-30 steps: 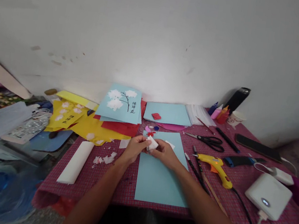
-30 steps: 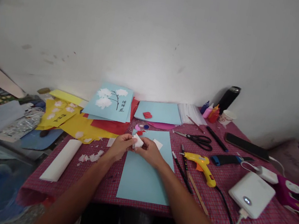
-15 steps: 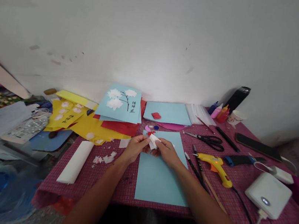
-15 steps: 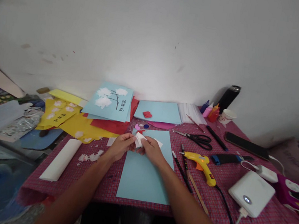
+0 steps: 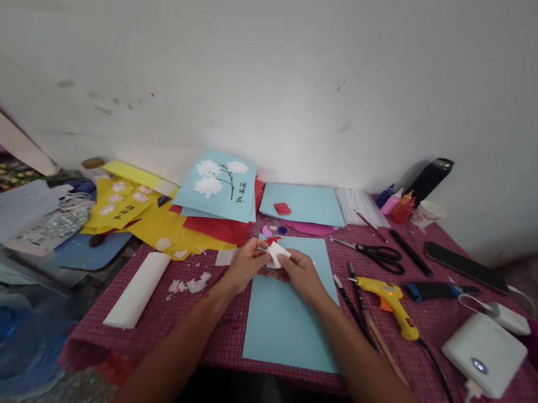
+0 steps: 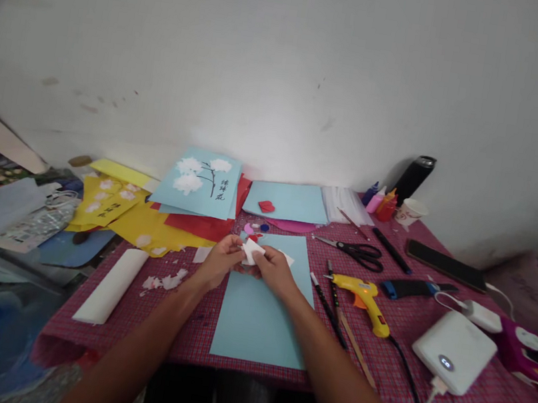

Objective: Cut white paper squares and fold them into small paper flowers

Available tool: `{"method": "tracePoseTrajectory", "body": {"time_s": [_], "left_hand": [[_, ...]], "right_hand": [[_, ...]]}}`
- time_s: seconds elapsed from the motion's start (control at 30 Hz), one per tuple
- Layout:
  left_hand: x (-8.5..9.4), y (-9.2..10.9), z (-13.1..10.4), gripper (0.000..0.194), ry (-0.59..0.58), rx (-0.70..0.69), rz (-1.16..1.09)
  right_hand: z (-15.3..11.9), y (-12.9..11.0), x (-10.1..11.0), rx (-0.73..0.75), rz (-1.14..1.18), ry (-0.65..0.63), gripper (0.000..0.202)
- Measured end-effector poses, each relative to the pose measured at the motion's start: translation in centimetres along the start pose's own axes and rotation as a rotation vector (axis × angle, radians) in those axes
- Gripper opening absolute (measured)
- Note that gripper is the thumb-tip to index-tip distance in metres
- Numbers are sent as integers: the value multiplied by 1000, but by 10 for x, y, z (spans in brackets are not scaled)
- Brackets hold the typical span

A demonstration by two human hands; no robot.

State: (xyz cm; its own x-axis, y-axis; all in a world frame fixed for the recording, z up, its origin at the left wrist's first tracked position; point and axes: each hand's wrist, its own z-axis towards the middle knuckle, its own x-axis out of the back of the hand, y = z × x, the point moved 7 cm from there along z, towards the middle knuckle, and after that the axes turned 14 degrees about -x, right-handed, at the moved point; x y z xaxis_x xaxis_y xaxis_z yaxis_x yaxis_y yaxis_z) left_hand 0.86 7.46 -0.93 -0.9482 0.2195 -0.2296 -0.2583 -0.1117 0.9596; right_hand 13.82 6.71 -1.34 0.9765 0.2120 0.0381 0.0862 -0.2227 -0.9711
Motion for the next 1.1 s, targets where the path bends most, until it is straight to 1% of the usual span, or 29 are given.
{"method": "tracePoseTrajectory", "body": {"time_s": [0.17,0.23,0.37,0.43,0.57,0.67,0.77,0.97,1.1], "left_hand": [[-2,2,-2,36,9,41,-37],[-2,4,-3,38,14,47,-59],[-4,7,-3,47,2,-2,-27],[-4,8,-2,49,-10,-20,-3],[-5,8,-1,45,-39,-51,14],[-5,8,-1,45,-38,-51,23],[-4,7,-1,45,-25,-39,17],[-3,5,0,39,-10,-26,-27],[-1,4,1,37,8,-27,-34]], "right_hand": [[-1,-2,1,39,-14,20,27],[-2,-4,0,51,-23,21,28],[-6,-10,-2,62,-14,-24,35],[-8,-11,-3,48,23,-52,38],[-4,-4,-2,-34,142,-63,44],[1,3,-1,-79,178,-61,48],[3,5,-1,-82,174,-58,48],[-2,0,-1,-75,160,-70,40],[-1,0,-1,-84,175,-71,42]]}}
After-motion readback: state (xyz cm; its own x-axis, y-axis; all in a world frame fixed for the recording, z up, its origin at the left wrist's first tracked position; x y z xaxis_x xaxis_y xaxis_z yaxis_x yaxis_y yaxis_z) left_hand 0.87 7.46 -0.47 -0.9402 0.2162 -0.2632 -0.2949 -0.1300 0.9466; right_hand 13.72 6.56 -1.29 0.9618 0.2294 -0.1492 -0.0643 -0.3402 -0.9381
